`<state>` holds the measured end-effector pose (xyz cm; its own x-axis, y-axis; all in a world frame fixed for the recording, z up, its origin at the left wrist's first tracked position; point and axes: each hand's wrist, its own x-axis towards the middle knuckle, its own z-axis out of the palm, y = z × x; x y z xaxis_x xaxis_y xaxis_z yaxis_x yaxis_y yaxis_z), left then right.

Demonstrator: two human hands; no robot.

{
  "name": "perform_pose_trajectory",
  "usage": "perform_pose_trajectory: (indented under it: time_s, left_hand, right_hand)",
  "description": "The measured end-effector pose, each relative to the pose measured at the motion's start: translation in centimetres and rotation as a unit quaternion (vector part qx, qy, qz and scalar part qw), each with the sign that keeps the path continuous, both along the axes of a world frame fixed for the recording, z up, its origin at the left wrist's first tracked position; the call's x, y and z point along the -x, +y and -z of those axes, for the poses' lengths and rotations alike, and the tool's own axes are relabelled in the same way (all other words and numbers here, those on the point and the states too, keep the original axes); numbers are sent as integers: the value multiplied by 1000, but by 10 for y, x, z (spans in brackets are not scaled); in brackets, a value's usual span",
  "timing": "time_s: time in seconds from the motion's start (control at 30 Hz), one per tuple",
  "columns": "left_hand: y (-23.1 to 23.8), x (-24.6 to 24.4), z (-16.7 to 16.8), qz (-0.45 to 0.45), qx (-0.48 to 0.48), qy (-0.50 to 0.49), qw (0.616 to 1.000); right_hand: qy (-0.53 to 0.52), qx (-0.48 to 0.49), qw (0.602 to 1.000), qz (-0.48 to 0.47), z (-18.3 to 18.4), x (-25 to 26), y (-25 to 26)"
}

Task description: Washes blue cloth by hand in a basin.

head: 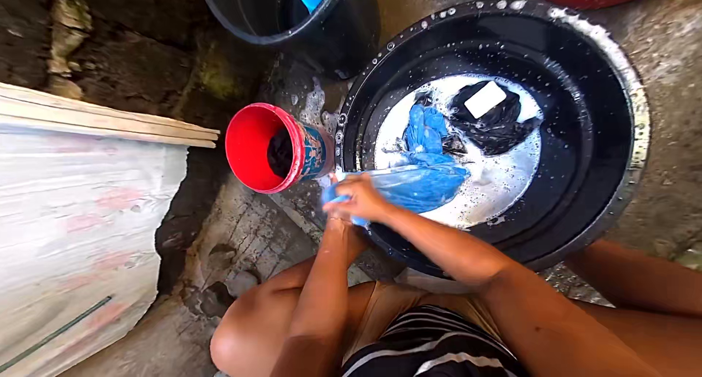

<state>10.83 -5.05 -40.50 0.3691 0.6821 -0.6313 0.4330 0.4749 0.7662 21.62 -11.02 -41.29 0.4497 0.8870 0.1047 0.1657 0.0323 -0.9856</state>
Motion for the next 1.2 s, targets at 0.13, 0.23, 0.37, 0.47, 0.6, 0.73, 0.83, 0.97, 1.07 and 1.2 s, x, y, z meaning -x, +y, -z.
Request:
perform_pose_trajectory:
  time_s: [0.13, 0.23, 0.37, 0.47, 0.6, 0.73, 0.83, 0.97, 1.07, 1.2]
  left_hand:
    - [23, -18, 21, 81, -123, 244, 958]
    - [13, -4, 30, 44, -119, 180, 975]
    - [19, -13, 5, 9, -2, 211, 977]
    - [25, -25, 13, 80, -138, 231, 960]
    - [35, -46, -17, 265, -426, 263, 824]
    - [24, -98, -13, 494, -464, 228, 699]
    - [8, -126, 12, 630, -370, 384, 564]
    - [-1, -138, 5, 643, -295, 318, 631]
    - [-18, -118, -49, 549, -252, 95, 791]
    - [-30, -92, -136, 434, -274, -122, 849]
  right_hand:
    - [-35, 259, 963, -60, 67, -60, -15]
    - [-8, 89, 996, 30, -10, -23, 4]
    - [38, 143, 989, -17, 45, -22, -4]
    - [87, 273, 958, -2, 85, -80, -21]
    - [294, 183, 926, 152, 42, -122, -56]
    - [382, 147, 909, 83, 15, -145, -110]
    - [354, 227, 907, -42, -18, -162, -130]
    - [270, 180, 945, -43, -55, -184, -133]
    - [112, 112, 984, -79, -60, -175, -118]
    - [96, 20, 982, -162, -83, -154, -115]
